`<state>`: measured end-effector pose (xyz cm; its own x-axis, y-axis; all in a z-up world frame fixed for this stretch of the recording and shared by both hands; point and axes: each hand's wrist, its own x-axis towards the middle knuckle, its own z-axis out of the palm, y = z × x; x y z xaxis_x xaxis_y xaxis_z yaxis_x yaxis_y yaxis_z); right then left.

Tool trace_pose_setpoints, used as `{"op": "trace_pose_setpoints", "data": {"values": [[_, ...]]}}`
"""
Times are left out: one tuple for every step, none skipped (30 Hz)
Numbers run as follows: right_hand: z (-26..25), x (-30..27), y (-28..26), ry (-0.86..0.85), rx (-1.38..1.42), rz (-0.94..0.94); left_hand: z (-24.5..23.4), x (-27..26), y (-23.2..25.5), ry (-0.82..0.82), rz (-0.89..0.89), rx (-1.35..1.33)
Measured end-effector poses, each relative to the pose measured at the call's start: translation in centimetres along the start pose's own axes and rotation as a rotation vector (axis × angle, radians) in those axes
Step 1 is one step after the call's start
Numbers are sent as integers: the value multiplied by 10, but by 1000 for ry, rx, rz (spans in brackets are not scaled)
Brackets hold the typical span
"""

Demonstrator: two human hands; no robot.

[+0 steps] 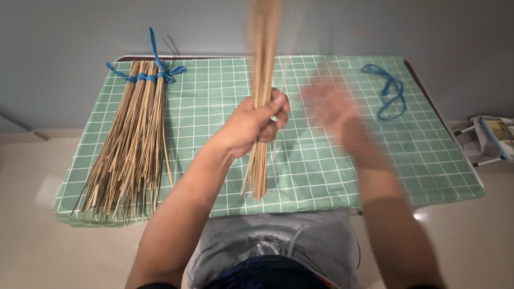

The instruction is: Gathering loose bamboo sticks into bundles and securing them with blue plastic ribbons on a table.

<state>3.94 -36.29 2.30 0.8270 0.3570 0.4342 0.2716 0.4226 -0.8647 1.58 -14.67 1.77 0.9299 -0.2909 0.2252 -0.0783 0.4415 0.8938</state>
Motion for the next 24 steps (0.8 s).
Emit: {"op": "trace_pose_setpoints", "data": {"values": [[12,-14,10,-6,-4,-2,-1,0,5,1,8,-1],[24,-28,21,-81,-201,112,-4,1,11,12,19,-37],[36,-42,32,-156,-399,225,-6,1,17,24,30,-73],[31,-58,53,-165,-398,229,-9,0,19,33,33,-75],[26,-75,74,-105,-364,257,-13,-1,21,67,35,-90],[22,-90,96,-43,-329,283,-17,-2,24,99,35,-102],[24,-91,101,-50,-325,285,-21,-2,25,106,36,-100],[25,-97,104,11,-301,299,-23,-4,23,156,21,-63],[26,-104,107,73,-278,312,-24,-5,21,204,5,-24],[26,-104,107,74,-281,309,-20,-9,26,201,7,-25],[27,-105,107,157,-283,260,-16,-13,31,271,11,28],[28,-106,107,237,-286,212,-12,-18,36,344,15,80],[30,-105,107,237,-288,211,-11,-17,35,343,17,78],[32,-104,108,238,-288,179,-10,-17,33,364,19,86],[35,-104,110,239,-287,147,-9,-18,31,386,20,94],[37,-102,111,239,-288,151,-5,-17,28,387,18,92],[40,-101,113,225,-323,145,-2,-17,25,408,57,112],[43,-98,115,211,-358,136,2,-15,23,428,99,134],[45,-97,116,211,-359,137,-2,-11,14,428,98,133],[47,-95,117,195,-388,158,-6,-6,6,453,147,173],[50,-94,118,179,-416,179,-11,-2,-2,478,196,213],[54,-94,119,179,-416,184,-9,-2,-2,480,192,211],[57,-93,119,184,-442,183,-7,-2,-2,510,199,223],[60,-90,120,188,-469,177,-6,-1,0,538,212,236]]}}
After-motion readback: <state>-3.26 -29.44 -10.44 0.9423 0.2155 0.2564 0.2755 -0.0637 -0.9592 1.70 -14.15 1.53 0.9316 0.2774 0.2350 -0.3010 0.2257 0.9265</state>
